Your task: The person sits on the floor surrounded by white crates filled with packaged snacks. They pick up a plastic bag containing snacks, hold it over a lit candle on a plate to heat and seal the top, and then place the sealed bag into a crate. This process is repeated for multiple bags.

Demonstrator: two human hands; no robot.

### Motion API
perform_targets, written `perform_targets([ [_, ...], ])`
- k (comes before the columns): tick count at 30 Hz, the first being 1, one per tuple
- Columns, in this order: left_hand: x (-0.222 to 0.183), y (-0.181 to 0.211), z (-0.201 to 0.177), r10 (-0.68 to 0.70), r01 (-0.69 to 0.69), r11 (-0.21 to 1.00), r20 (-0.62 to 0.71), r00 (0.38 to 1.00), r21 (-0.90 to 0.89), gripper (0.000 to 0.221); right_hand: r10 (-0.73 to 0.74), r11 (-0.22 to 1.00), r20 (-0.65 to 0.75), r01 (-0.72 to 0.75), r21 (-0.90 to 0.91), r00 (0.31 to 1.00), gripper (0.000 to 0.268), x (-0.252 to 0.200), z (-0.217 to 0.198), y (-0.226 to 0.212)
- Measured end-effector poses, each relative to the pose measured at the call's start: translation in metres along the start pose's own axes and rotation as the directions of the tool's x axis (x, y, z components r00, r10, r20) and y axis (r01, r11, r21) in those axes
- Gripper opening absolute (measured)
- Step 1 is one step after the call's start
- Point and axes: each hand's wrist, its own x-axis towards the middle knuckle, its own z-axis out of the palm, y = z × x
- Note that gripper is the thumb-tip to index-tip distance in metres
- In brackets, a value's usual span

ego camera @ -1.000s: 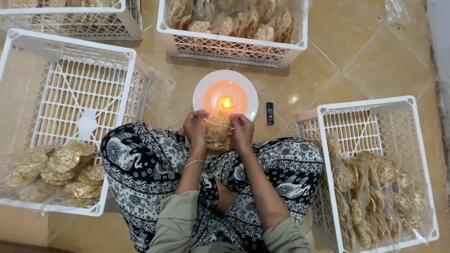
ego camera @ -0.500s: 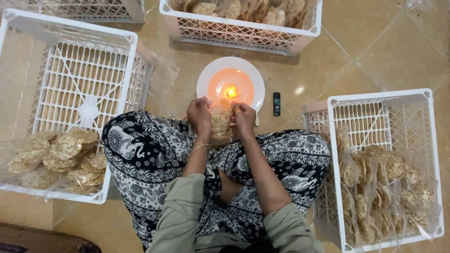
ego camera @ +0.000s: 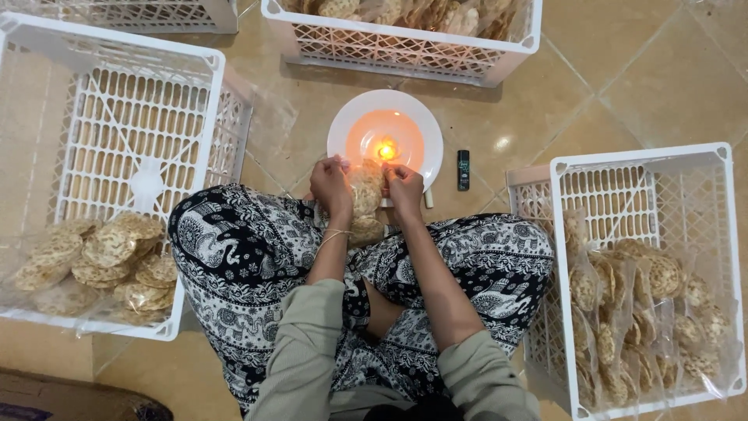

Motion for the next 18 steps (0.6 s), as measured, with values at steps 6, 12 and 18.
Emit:
perform_targets([
  [6,0.013,-0.009,0.006,-0.013,0.013,1.0,-0.042,0.999,-0.006,0.01,0.019,0.999,0.028,-0.017,-0.052,0.999,0.014,-0.008,0.001,-0.018],
  [12,0.016,-0.004,0.008,-0.031,0.032,0.998,-0.027,0.999,0.055,0.014,0.011,0.993,0.031,-0.008,-0.117,0.999,0.015,0.021,0.008,0.008],
  [18,0.015,-0.003,0.004,-0.006,0.005,0.996,0.009,1.0,0.086,0.017,-0.028,0.984,0.042,0.035,-0.173,0.999,0.016,0.019,0.009,0.003],
])
